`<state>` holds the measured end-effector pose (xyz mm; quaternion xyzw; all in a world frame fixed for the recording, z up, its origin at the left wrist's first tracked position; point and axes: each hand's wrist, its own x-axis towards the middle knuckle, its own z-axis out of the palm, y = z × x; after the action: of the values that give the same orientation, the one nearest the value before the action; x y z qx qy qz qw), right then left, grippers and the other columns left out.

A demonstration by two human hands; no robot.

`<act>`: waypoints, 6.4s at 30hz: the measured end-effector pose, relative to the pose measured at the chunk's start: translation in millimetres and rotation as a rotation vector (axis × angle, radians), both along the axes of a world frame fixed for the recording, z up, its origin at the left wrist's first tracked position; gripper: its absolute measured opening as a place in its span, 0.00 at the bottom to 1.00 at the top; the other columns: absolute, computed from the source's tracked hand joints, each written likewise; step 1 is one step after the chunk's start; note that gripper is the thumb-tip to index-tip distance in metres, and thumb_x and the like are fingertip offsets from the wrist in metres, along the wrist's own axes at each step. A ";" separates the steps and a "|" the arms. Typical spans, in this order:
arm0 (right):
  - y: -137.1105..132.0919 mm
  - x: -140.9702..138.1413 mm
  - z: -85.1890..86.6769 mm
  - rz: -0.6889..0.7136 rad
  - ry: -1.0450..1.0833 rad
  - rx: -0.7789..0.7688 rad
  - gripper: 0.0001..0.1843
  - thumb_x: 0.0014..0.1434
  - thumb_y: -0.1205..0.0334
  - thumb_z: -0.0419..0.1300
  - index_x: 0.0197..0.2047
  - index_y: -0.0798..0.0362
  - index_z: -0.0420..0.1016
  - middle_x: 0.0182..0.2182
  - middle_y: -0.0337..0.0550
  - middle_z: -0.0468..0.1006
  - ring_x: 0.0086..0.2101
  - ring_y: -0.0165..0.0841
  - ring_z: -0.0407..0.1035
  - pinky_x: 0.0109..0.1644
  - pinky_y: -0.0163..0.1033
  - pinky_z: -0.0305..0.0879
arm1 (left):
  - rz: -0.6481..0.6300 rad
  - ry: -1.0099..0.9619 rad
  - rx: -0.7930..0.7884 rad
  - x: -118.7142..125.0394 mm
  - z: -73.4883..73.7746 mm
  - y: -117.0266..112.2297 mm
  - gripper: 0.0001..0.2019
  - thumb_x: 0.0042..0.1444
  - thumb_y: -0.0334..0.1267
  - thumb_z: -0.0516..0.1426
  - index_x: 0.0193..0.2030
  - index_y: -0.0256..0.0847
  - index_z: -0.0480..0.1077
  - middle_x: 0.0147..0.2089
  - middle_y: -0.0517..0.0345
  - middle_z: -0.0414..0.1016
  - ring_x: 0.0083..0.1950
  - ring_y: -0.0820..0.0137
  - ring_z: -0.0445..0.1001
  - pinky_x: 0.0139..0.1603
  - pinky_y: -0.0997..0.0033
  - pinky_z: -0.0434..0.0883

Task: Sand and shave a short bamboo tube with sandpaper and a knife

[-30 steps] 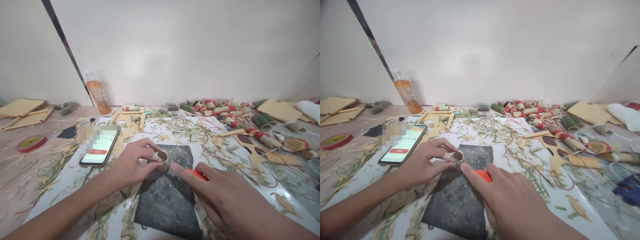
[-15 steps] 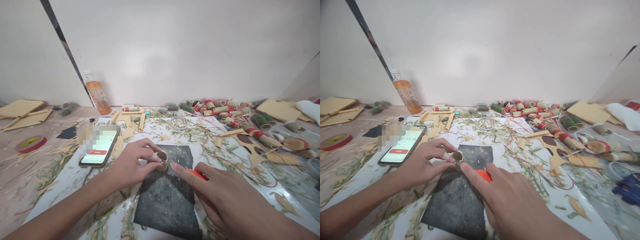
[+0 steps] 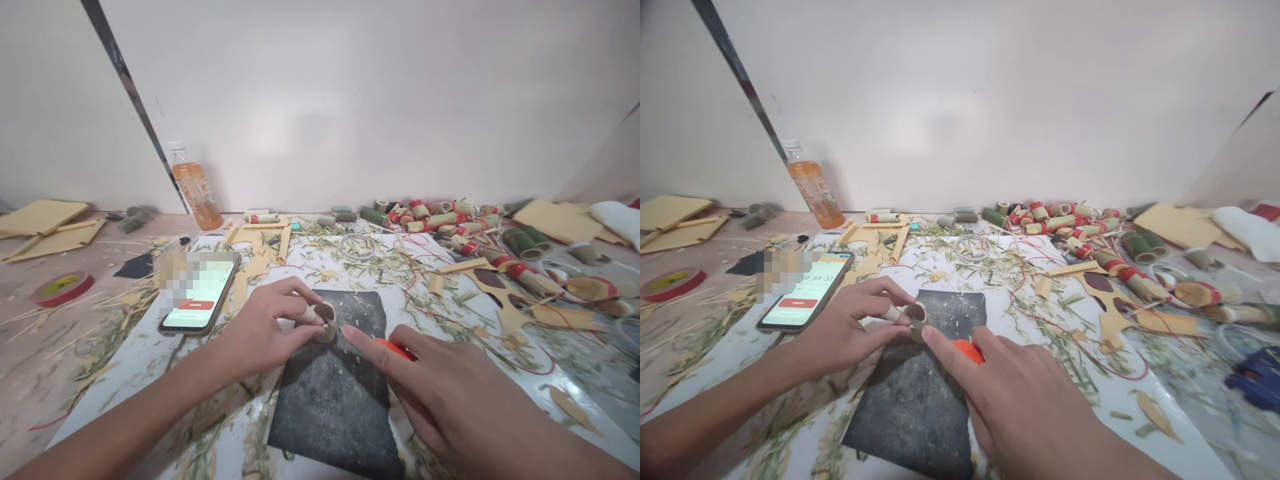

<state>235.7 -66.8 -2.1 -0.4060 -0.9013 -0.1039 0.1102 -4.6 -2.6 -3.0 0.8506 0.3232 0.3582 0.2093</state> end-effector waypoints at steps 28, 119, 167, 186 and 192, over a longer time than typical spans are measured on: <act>-3.2 -0.9 -4.1 -0.058 -0.047 -0.143 0.40 0.54 0.72 0.49 0.69 0.43 0.43 0.28 0.37 0.71 0.20 0.34 0.68 0.24 0.38 0.37 | 0.016 0.021 -0.080 3.0 3.7 -2.8 0.05 0.54 0.32 0.61 0.29 0.39 0.77 0.40 0.51 0.76 0.41 0.67 0.75 0.40 0.67 0.72; 2.8 -6.5 -12.2 -0.116 0.037 -0.287 0.38 0.58 0.69 0.45 0.70 0.40 0.44 0.34 0.45 0.72 0.21 0.36 0.68 0.24 0.38 0.59 | 0.155 -0.039 0.052 7.6 -10.3 -6.8 0.04 0.52 0.31 0.62 0.28 0.41 0.78 0.41 0.55 0.80 0.38 0.69 0.77 0.39 0.70 0.72; 3.7 -7.3 1.9 -0.275 0.446 -0.690 0.22 0.69 0.47 0.39 0.49 0.45 0.70 0.34 0.42 0.79 0.36 0.38 0.73 0.33 0.40 0.66 | 0.186 -0.126 0.018 14.9 -17.9 -4.9 0.05 0.52 0.31 0.62 0.30 0.45 0.79 0.39 0.55 0.78 0.40 0.67 0.77 0.42 0.66 0.73; 14.0 -6.9 8.8 -0.223 0.449 -0.753 0.21 0.70 0.48 0.37 0.40 0.48 0.67 0.35 0.41 0.75 0.38 0.36 0.70 0.41 0.43 0.67 | 0.192 -0.109 0.024 15.9 -16.4 -3.1 0.04 0.51 0.31 0.63 0.29 0.42 0.79 0.39 0.54 0.79 0.38 0.68 0.77 0.41 0.68 0.73; 15.7 -8.7 7.6 -0.220 0.395 -0.748 0.21 0.70 0.48 0.34 0.36 0.49 0.60 0.30 0.39 0.70 0.32 0.34 0.67 0.39 0.42 0.64 | 0.201 -0.112 0.023 15.4 -17.4 -3.0 0.04 0.51 0.30 0.63 0.29 0.42 0.78 0.39 0.55 0.78 0.39 0.69 0.77 0.42 0.68 0.73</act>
<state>227.1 -51.1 5.5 -0.5238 -0.7898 0.2980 0.1140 10.8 -5.6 -20.4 0.7949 0.3906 0.4278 0.1804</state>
